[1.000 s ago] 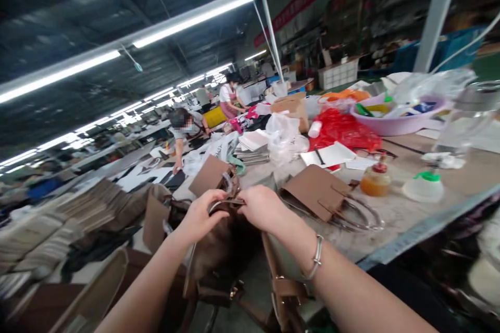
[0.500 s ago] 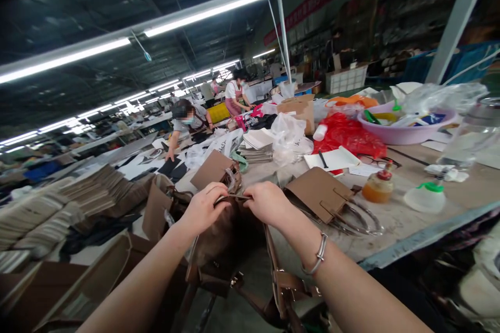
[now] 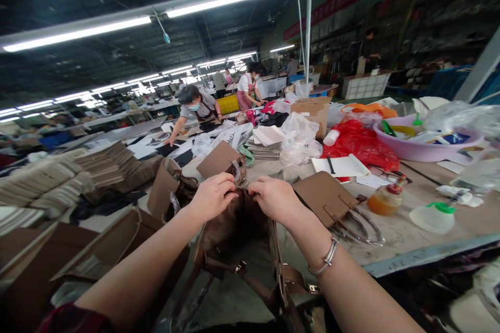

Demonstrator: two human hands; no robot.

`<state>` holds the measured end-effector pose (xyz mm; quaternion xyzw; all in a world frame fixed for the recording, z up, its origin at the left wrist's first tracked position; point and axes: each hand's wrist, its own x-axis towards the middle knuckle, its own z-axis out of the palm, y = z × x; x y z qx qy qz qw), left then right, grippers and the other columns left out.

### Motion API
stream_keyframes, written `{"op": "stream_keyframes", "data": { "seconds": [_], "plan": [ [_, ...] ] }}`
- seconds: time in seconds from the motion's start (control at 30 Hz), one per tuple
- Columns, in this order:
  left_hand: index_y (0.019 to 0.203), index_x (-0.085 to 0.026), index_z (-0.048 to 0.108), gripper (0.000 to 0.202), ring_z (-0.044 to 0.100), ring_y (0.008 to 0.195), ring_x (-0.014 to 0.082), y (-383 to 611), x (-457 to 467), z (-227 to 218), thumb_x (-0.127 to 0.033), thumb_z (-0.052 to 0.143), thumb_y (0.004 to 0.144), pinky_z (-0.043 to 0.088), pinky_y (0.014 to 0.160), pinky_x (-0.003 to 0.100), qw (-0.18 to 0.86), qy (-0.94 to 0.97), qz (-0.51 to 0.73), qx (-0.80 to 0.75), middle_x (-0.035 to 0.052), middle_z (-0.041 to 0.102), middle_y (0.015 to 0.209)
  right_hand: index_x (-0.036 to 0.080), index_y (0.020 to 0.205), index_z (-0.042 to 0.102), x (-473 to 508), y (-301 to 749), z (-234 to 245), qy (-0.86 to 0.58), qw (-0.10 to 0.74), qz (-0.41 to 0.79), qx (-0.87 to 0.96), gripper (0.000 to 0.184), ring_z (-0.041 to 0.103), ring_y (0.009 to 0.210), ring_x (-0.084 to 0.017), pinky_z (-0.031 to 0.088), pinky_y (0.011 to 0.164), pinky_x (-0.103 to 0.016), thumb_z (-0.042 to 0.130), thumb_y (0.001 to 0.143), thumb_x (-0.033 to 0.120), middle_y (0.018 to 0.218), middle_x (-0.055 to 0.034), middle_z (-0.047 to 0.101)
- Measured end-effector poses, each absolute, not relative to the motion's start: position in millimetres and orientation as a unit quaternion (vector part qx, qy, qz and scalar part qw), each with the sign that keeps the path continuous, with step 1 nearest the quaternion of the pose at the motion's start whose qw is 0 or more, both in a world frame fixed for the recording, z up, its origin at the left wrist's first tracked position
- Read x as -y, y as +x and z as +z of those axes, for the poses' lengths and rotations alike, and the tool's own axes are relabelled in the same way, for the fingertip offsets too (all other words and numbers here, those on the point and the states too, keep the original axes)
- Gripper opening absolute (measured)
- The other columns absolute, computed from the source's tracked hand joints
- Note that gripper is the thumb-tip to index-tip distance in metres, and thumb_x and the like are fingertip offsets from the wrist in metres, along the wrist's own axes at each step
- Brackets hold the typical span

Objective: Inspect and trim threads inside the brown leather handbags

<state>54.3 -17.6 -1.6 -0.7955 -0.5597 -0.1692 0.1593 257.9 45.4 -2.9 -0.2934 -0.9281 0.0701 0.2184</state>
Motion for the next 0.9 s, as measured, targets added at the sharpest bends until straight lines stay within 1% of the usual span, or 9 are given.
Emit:
{"op": "stream_keyframes", "data": {
  "seconds": [0.13, 0.3, 0.4, 0.47, 0.53, 0.57, 0.77, 0.83, 0.9],
  "plan": [
    [0.071, -0.017, 0.058, 0.009, 0.054, 0.086, 0.018, 53.0, 15.6, -0.9, -0.019, 0.058, 0.08, 0.045, 0.082, 0.033, 0.151, -0.817, -0.174, 0.529, 0.0036, 0.058, 0.095, 0.025, 0.08, 0.065, -47.3, 259.6, -5.1, -0.269, 0.218, 0.07, 0.936, 0.018, 0.054, 0.074, -0.011, 0.033, 0.062, -0.022, 0.053, 0.081, 0.012, 0.09, 0.0026, 0.06],
    [0.062, -0.017, 0.053, 0.014, 0.055, 0.089, 0.0167, 52.0, 14.1, 2.2, -0.014, 0.057, 0.075, 0.045, 0.082, 0.03, 0.077, -0.841, -0.2, 0.497, 0.0032, 0.058, 0.099, 0.025, 0.078, 0.065, -51.1, 263.8, -5.9, -0.276, 0.214, 0.089, 0.933, 0.018, 0.055, 0.075, -0.012, 0.034, 0.063, -0.022, 0.053, 0.079, 0.011, 0.089, 0.0026, 0.061],
    [0.071, -0.018, 0.054, 0.007, 0.055, 0.092, 0.0177, 53.4, 12.7, 4.5, -0.011, 0.057, 0.072, 0.045, 0.085, 0.032, 0.064, -0.839, -0.193, 0.505, 0.0035, 0.058, 0.101, 0.024, 0.081, 0.062, -52.1, 262.4, -5.1, -0.285, 0.223, 0.111, 0.926, 0.015, 0.055, 0.077, -0.013, 0.034, 0.064, -0.022, 0.055, 0.077, 0.011, 0.085, 0.0026, 0.061],
    [0.084, -0.019, 0.057, 0.015, 0.055, 0.097, 0.0195, 54.6, 11.2, 5.6, -0.013, 0.06, 0.071, 0.045, 0.088, 0.033, 0.059, -0.837, -0.189, 0.51, 0.0045, 0.057, 0.104, 0.023, 0.088, 0.058, -51.4, 259.6, -4.0, -0.308, 0.232, 0.136, 0.913, 0.018, 0.056, 0.075, -0.013, 0.034, 0.063, -0.022, 0.058, 0.075, 0.012, 0.082, 0.0031, 0.061],
    [0.095, -0.02, 0.058, 0.024, 0.053, 0.103, 0.0205, 55.2, 9.5, 5.7, -0.017, 0.064, 0.072, 0.045, 0.092, 0.034, 0.055, -0.843, -0.189, 0.501, 0.0054, 0.056, 0.111, 0.023, 0.097, 0.053, -50.6, 256.7, -3.1, -0.331, 0.236, 0.161, 0.9, 0.027, 0.056, 0.073, -0.013, 0.035, 0.062, -0.021, 0.061, 0.073, 0.012, 0.082, 0.0035, 0.062],
    [0.097, -0.02, 0.058, 0.025, 0.053, 0.105, 0.0205, 55.2, 8.6, 5.3, -0.019, 0.065, 0.073, 0.044, 0.093, 0.034, 0.053, -0.848, -0.19, 0.492, 0.0057, 0.054, 0.114, 0.023, 0.1, 0.051, -50.4, 255.5, -2.8, -0.337, 0.235, 0.17, 0.896, 0.031, 0.057, 0.073, -0.013, 0.035, 0.062, -0.021, 0.061, 0.073, 0.012, 0.083, 0.0035, 0.062],
    [0.097, -0.022, 0.065, 0.018, 0.05, 0.112, 0.0209, 55.2, 4.1, 1.6, -0.021, 0.062, 0.079, 0.042, 0.099, 0.036, 0.051, -0.868, -0.197, 0.453, 0.007, 0.052, 0.121, 0.023, 0.112, 0.05, -52.0, 253.9, -4.1, -0.335, 0.219, 0.182, 0.898, 0.038, 0.058, 0.073, -0.014, 0.035, 0.062, -0.022, 0.058, 0.075, 0.014, 0.081, 0.0019, 0.064],
    [0.095, -0.022, 0.066, 0.015, 0.051, 0.111, 0.0208, 55.9, 3.1, 1.5, -0.022, 0.061, 0.08, 0.043, 0.098, 0.036, 0.048, -0.87, -0.198, 0.45, 0.0071, 0.053, 0.12, 0.023, 0.113, 0.051, -52.0, 254.3, -4.4, -0.336, 0.217, 0.18, 0.899, 0.039, 0.058, 0.074, -0.014, 0.036, 0.061, -0.022, 0.058, 0.075, 0.015, 0.081, 0.0019, 0.064],
    [0.09, -0.02, 0.067, 0.01, 0.054, 0.105, 0.0191, 56.2, 2.2, 1.4, -0.023, 0.06, 0.082, 0.045, 0.095, 0.033, 0.041, -0.87, -0.191, 0.452, 0.0065, 0.055, 0.114, 0.023, 0.111, 0.053, -51.7, 254.8, -4.0, -0.339, 0.218, 0.169, 0.899, 0.037, 0.059, 0.075, -0.014, 0.036, 0.062, -0.022, 0.058, 0.076, 0.017, 0.083, 0.0015, 0.065]
  ]
}}
